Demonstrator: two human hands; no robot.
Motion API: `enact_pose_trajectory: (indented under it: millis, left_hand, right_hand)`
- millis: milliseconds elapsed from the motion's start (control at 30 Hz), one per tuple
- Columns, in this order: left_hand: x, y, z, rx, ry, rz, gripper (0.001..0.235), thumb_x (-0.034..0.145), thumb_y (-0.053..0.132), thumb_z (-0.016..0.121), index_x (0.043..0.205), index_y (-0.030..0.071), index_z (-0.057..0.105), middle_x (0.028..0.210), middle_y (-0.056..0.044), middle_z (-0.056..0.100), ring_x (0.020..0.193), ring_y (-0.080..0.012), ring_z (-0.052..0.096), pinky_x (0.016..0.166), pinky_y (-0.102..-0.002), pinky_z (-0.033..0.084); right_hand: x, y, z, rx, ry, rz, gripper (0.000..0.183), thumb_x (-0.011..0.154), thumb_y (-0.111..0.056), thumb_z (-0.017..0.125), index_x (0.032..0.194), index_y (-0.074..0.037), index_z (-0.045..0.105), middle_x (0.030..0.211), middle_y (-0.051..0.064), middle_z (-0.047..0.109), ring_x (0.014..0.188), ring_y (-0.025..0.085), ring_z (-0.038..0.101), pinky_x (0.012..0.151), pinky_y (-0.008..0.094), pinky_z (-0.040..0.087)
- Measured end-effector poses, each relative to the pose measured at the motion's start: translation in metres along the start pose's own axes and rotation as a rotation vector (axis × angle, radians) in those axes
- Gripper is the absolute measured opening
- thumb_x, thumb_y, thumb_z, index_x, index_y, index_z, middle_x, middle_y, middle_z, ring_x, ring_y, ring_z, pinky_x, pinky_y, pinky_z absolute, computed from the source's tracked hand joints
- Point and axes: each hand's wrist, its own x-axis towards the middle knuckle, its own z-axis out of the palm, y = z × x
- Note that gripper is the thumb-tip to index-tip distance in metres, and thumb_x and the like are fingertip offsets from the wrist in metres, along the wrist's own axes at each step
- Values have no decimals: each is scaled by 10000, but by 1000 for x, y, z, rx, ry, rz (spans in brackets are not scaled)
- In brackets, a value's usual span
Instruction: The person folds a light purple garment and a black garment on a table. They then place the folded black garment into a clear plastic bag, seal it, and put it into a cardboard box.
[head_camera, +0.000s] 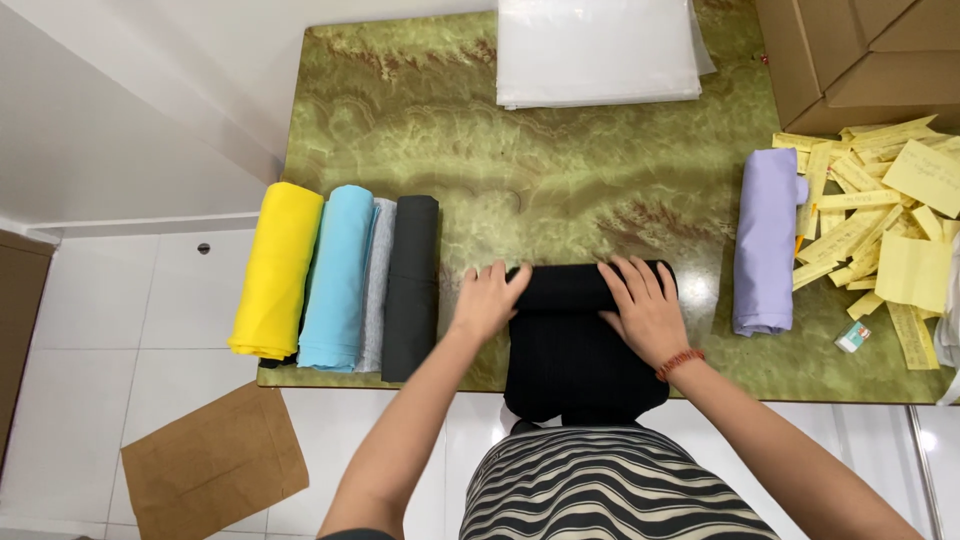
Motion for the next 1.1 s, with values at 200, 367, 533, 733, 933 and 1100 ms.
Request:
enact_pose_trajectory:
  millis: [200, 367, 533, 733, 933, 1100]
  left_hand:
    - [-29, 22, -5, -30, 93, 3, 919, 822, 493, 841, 1549, 164, 385, 1134, -169, 529, 1061, -366, 598, 862, -478, 454]
    - [-18, 13, -57, -237, -200, 4, 706, 1064, 607, 445, 1576, 129, 354, 1215, -181, 467, 1229, -399, 471, 1042, -519, 360]
    - [11, 5, -30, -588, -394, -80, 698, 828, 499, 838, 1307, 149, 470, 1475, -186, 359, 1532, -441, 277, 1194, -616, 353]
    - [27, 6, -51, -634, -666, -107, 1256, 539, 728, 901, 1538, 292, 278, 1560, -130, 550, 1497, -371, 438, 1198, -580, 325]
    - [32, 10, -94, -819, -830, -217, 1259, 698, 1073, 261, 1406, 128, 699, 1436, -198, 690, 1461, -396, 536, 1235, -529, 391]
    - [2, 20, -138, -1066, -849, -389, 1321, 759, 1048, 178, 1612, 83, 472, 1683, -236, 400, 1602, -394, 299, 1341, -530, 210]
  right_hand:
    - [6, 17, -21, 330, -339, 224, 402, 1047, -496, 613, 1365, -253, 648, 1531, 12, 594, 1486, 277, 498, 1240, 597, 296]
    - [71, 56, -22, 519, -817, 273, 890, 758, -651, 865, 1473, -263, 505, 1465, 37, 677, 1426, 330, 570, 1134, 572, 435]
    - [84, 56, 23, 313, -1062, 138, 1310, 430, -848, 980, 1519, -287, 515, 1490, 26, 584, 1416, 329, 535, 1053, 542, 482]
    - [54, 30, -3, 286, -993, 167, 1209, 514, -715, 1027, 1478, -189, 521, 1437, 117, 431, 1414, 375, 389, 1024, 548, 451]
    - [15, 31, -8, 310, -809, 226, 1073, 627, -524, 997, 1524, -318, 445, 1578, 33, 452, 1545, 308, 339, 1183, 613, 344]
    - [-3, 44, 1, 407, -729, 300, 1138, 613, -494, 1024, 1579, -352, 440, 1508, 32, 542, 1530, 320, 389, 1282, 660, 196]
